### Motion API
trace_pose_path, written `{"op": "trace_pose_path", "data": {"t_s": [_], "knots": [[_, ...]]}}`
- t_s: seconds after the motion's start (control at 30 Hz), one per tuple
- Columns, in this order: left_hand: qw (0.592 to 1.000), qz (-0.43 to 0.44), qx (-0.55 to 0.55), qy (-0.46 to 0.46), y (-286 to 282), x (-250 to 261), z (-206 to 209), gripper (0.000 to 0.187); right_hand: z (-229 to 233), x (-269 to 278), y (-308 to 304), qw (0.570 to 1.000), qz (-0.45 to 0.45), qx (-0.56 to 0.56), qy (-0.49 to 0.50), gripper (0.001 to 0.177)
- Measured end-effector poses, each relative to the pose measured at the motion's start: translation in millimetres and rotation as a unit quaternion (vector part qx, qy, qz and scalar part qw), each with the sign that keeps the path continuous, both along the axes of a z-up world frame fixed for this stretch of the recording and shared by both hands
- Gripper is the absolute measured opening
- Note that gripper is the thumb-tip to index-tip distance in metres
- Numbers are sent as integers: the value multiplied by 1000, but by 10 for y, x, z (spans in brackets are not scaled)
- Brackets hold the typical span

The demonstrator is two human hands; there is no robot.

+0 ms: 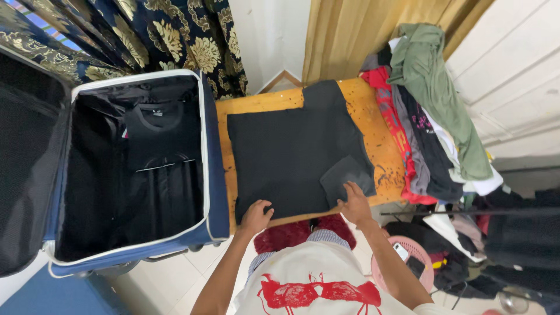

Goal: The person folds a black t-shirt on a wooden table, smoothing it out and folding it into a compact rectangle before placing it into an open suitcase. They then pick up a green t-shirt and begin to unfold and smooth it on the table.

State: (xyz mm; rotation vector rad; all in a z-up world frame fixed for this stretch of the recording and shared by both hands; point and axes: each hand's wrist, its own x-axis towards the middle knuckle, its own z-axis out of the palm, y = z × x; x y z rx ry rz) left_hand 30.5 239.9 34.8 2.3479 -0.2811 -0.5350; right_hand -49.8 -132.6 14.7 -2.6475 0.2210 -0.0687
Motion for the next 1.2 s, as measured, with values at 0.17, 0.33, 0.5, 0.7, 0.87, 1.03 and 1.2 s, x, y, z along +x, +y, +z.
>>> {"op": "trace_pose_path", "data": {"t_s": [0.17,0.33,0.5,0.7,0.87,1.03,1.2], "knots": [[1000,6,21,-1,-409,457,-47,30,-70,660,-330,999,33,-21,-16,66],[999,-17,33,-12,-891,1086,-144,32,-62,1383,-590,996,69,-56,8,67],[996,-29,56,-64,-1422,1800,-254,33,-118,2087,-665,992,96,-69,46,70],[989,-48,89,-111,-2026,2607,-299,38,-147,2788,-633,984,115,-99,89,78],[978,-69,139,-139,-2351,3101,-392,45,-129,3162,-585,977,131,-135,99,83],[971,-67,165,-157,-2591,3476,-442,50,-113,3276,-555,971,142,-130,141,83],[968,-88,163,-167,-2773,3722,-501,52,-153,3257,-557,975,140,-119,126,83]]}}
